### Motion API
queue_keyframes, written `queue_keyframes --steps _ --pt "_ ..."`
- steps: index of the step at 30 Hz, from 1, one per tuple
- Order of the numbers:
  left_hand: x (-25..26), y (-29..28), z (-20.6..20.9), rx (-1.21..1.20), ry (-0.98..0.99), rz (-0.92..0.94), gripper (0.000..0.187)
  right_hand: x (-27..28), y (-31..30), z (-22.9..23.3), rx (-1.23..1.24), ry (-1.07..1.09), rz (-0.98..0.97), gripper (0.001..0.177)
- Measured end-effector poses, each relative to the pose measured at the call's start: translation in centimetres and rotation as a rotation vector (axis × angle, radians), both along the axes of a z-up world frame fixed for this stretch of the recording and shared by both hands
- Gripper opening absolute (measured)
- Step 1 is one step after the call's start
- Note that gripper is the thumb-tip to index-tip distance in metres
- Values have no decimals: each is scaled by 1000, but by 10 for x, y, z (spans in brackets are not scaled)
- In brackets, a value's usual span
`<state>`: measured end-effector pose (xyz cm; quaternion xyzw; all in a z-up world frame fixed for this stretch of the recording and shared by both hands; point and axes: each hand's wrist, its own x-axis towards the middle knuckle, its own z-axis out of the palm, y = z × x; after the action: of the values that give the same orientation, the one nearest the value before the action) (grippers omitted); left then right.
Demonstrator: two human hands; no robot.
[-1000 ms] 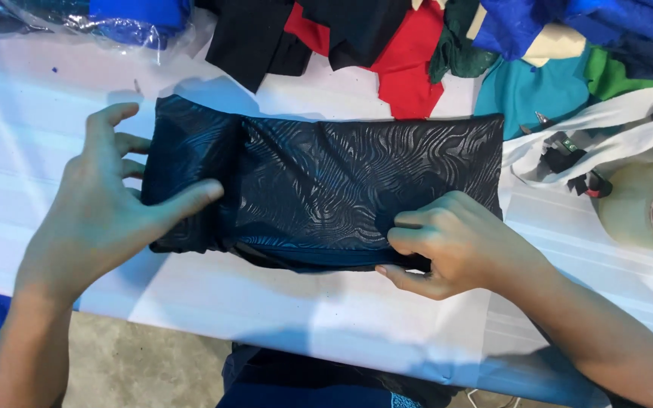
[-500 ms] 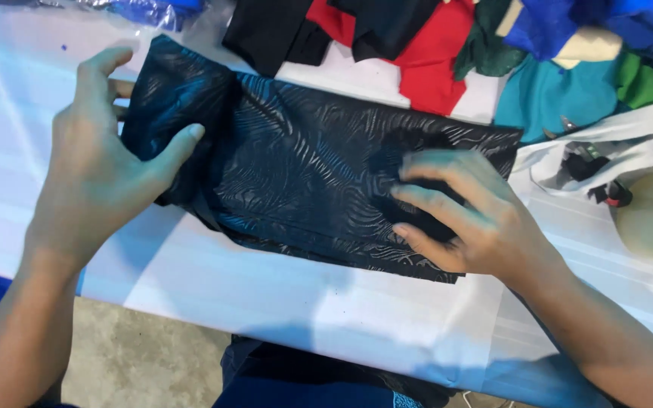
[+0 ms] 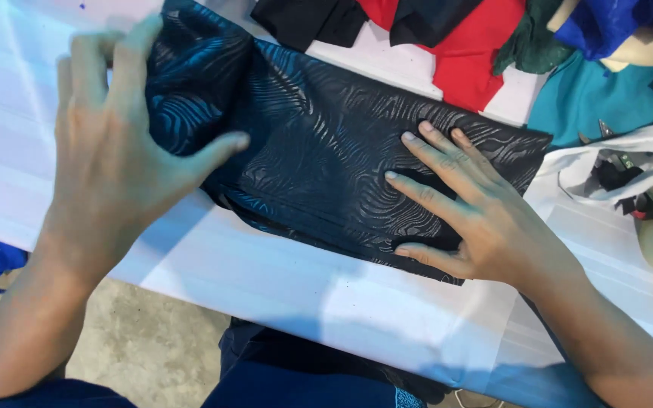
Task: Sealing a plastic bag with tape and folding a black patterned garment on a white surface.
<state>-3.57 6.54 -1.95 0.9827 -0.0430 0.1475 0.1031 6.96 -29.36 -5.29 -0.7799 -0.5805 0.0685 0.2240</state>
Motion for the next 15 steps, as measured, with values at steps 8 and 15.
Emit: queue_keyframes --steps 8,15 --pt "-9 67 -12 -590 360 259 65 0 -2 5 -20 9 -11 74" --pt "-27 91 -39 -280 130 217 40 -5 -13 11 -98 -6 -29 74"
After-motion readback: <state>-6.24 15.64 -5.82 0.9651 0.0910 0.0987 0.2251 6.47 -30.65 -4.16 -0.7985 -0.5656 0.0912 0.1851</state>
